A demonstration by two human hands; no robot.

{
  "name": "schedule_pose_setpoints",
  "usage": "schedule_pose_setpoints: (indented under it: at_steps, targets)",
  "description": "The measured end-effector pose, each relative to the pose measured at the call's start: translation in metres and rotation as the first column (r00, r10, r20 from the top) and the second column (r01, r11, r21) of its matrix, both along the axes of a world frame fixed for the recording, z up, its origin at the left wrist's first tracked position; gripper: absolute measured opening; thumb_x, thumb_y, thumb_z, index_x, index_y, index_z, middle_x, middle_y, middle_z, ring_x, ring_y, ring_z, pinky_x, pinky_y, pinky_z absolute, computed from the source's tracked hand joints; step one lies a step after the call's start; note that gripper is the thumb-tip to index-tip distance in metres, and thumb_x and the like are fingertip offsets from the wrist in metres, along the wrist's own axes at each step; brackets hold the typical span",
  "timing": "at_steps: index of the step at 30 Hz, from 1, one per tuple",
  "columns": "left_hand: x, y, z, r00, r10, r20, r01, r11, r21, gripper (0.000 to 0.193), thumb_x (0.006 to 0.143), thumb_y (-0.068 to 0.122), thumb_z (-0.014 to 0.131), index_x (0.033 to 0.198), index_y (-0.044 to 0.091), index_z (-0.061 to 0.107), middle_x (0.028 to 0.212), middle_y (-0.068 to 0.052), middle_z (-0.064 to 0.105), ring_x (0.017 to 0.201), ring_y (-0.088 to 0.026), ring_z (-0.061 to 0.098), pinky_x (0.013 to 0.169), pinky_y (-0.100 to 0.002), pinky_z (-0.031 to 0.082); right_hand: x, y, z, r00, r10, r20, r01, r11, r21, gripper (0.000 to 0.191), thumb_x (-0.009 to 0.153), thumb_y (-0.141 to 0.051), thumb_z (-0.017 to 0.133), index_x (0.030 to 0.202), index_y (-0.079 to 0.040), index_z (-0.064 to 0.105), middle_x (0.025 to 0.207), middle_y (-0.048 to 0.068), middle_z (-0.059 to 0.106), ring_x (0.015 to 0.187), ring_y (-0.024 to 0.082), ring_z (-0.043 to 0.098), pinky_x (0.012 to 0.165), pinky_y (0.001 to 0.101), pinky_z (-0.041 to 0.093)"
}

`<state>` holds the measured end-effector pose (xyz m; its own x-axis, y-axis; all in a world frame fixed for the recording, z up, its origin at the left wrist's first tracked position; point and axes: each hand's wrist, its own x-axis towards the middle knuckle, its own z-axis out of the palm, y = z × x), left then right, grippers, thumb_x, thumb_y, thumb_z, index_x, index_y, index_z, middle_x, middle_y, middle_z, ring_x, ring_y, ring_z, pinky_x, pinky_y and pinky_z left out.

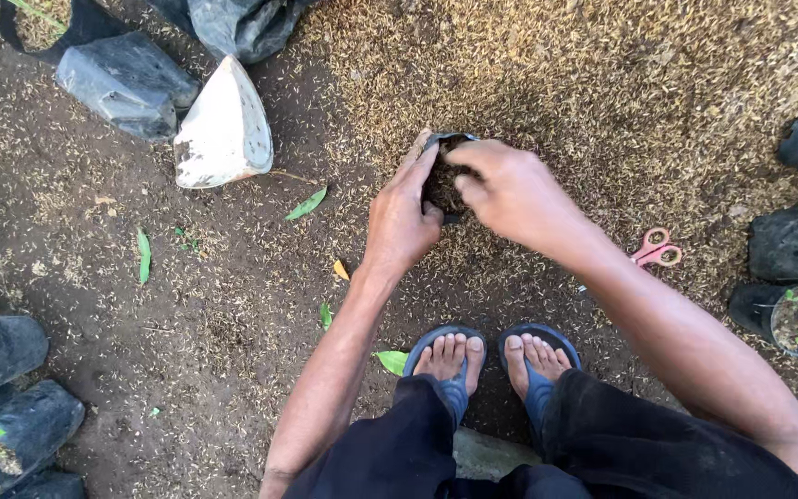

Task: The person fills a black plastic polybag with soil from a pile on the ground, then takes a seedling, trims its roots and stems with scissors, and places the trimmed seedling into the filled polybag, pressing soil around it.

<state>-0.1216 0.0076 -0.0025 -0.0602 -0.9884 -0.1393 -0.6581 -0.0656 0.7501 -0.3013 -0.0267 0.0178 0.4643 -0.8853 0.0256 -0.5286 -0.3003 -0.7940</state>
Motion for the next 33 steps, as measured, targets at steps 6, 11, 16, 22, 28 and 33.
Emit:
schedule_pose_setpoints:
  at_steps: [6,11,16,22,28,33]
  targets:
    - [0.002,0.0,-0.007,0.998,-0.018,-0.063,0.013,0.997,-0.073,0.083,0.071,-0.01,0.061,0.151,0.01,0.049,0.159,-0.011,0.045,0.14,-0.032,0.053,0.115,-0.037,0.045,0.036,-0.002,-0.044,0.879,0.136,-0.458,-0.23,0.961,-0.156,0.025,0.077,-0.002,0.068,0.1,0.006,0.072,0.103,0.024,0.069,0.084,0.04,0.073,0.071,0.0477,0.06]
    - [0.002,-0.004,-0.008,0.999,0.0,-0.049,-0.002,0.999,-0.043,0.083,0.071,-0.01,0.057,0.152,0.009,0.049,0.161,-0.012,0.044,0.144,-0.031,0.049,0.12,-0.036,0.04,0.046,-0.024,-0.056,0.926,-0.095,-0.367,0.015,0.977,-0.215,0.011,0.082,-0.009,0.072,0.088,0.0,0.074,0.096,0.022,0.071,0.081,0.039,0.073,0.071,0.0489,0.059]
    - [0.002,-0.005,-0.004,0.997,0.034,-0.066,-0.031,0.999,0.044,0.087,0.07,-0.01,0.059,0.154,0.009,0.045,0.159,-0.011,0.042,0.14,-0.03,0.053,0.116,-0.036,0.045,0.002,-0.025,-0.024,1.0,0.0,0.023,0.0,1.0,-0.004,0.013,0.085,-0.014,0.079,0.098,-0.011,0.08,0.093,0.01,0.078,0.081,0.023,0.076,0.076,0.0368,0.061]
    - [-0.007,0.005,0.005,0.996,0.014,-0.085,-0.01,0.999,0.045,0.088,0.072,-0.013,0.053,0.156,0.011,0.044,0.167,-0.007,0.035,0.141,-0.033,0.051,0.1,-0.035,0.05,-0.124,-0.059,0.003,0.669,-0.706,0.233,0.742,0.652,-0.155,0.042,0.099,-0.021,0.079,0.13,-0.008,0.054,0.132,0.014,0.055,0.121,0.029,0.05,0.106,0.0448,0.044]
    - [-0.02,-0.001,-0.001,0.998,-0.058,-0.02,0.056,0.996,-0.069,0.089,0.07,-0.013,0.054,0.154,0.012,0.044,0.165,-0.007,0.036,0.135,-0.034,0.057,0.097,-0.032,0.053,-0.09,-0.007,-0.101,0.809,-0.487,-0.329,0.376,0.859,-0.346,0.086,0.1,-0.042,0.077,0.16,0.003,0.035,0.157,0.04,0.024,0.141,0.059,0.028,0.108,0.0677,0.025]
    - [-0.008,-0.008,-0.004,0.998,0.023,-0.065,-0.023,1.0,-0.002,0.086,0.07,-0.013,0.055,0.152,0.012,0.046,0.163,-0.007,0.039,0.123,-0.029,0.067,0.091,-0.028,0.061,-0.087,0.024,-0.135,0.786,-0.444,-0.43,0.31,0.885,-0.347,0.04,0.102,-0.036,0.077,0.126,-0.008,0.062,0.136,0.026,0.052,0.121,0.034,0.055,0.079,0.0371,0.058]
